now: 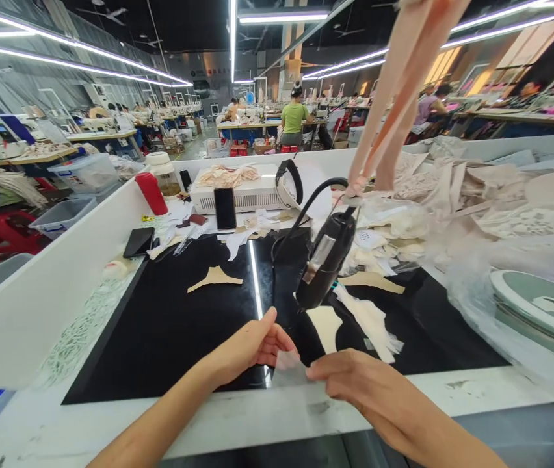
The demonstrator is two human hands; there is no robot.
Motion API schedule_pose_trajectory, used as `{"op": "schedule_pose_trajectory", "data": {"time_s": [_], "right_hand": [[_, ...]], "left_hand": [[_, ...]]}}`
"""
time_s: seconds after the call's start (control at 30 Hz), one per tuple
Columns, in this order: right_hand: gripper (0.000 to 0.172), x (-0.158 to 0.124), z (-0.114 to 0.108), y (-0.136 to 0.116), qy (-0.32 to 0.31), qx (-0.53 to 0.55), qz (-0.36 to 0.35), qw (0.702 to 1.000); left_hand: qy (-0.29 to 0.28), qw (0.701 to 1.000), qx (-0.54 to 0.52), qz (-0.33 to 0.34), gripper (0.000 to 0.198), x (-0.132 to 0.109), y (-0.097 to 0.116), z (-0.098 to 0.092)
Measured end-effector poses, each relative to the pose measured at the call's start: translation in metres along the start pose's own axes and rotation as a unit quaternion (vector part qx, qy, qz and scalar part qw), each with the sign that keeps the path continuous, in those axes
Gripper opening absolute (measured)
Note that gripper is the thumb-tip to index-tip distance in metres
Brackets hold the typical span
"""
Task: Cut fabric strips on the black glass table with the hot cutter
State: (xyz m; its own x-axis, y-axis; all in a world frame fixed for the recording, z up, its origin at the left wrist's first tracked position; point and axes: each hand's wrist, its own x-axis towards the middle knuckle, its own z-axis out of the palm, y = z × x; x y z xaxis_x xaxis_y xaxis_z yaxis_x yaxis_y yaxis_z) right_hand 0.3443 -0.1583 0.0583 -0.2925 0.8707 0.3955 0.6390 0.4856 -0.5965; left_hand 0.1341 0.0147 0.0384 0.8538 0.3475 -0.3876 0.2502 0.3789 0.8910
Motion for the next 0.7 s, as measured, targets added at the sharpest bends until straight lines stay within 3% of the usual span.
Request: {"op": "schedule_pose_trajectory", "data": {"time_s": [0.1, 0.2, 0.43, 0.5, 0.57, 0.7], "right_hand": [[0.043, 0.008, 0.011, 0.003, -0.026, -0.005, -0.001, 1.000], [0.049, 0.016, 0.016, 0.003, -0.040, -0.008, -0.017, 0.999], [0.033, 0.022, 0.021, 0.001, 0.019, 0.031, -0.048, 0.998], [0.026, 0.019, 0.027, 0.002, 0.021, 0.063, -0.004, 0.998], [0.021, 0.017, 0.033, 0.002, 0.034, 0.113, 0.091, 0.989], [0.044, 0.027, 0.044, 0.000, 0.076, 0.260, 0.261, 0.927]], "left_hand": [[-0.027, 0.999, -0.021, -0.043, 0.083, -0.015, 0.008, -0.005], [-0.024, 0.999, -0.009, -0.030, 0.067, -0.025, 0.009, -0.006], [0.013, 1.000, -0.008, -0.025, 0.044, -0.039, 0.004, -0.011], [0.033, 0.999, -0.015, -0.021, 0.042, -0.043, 0.003, -0.013], [0.049, 0.998, -0.020, -0.018, 0.041, -0.048, 0.002, -0.015], [0.070, 0.997, -0.020, 0.001, 0.039, -0.058, 0.003, -0.020]]}}
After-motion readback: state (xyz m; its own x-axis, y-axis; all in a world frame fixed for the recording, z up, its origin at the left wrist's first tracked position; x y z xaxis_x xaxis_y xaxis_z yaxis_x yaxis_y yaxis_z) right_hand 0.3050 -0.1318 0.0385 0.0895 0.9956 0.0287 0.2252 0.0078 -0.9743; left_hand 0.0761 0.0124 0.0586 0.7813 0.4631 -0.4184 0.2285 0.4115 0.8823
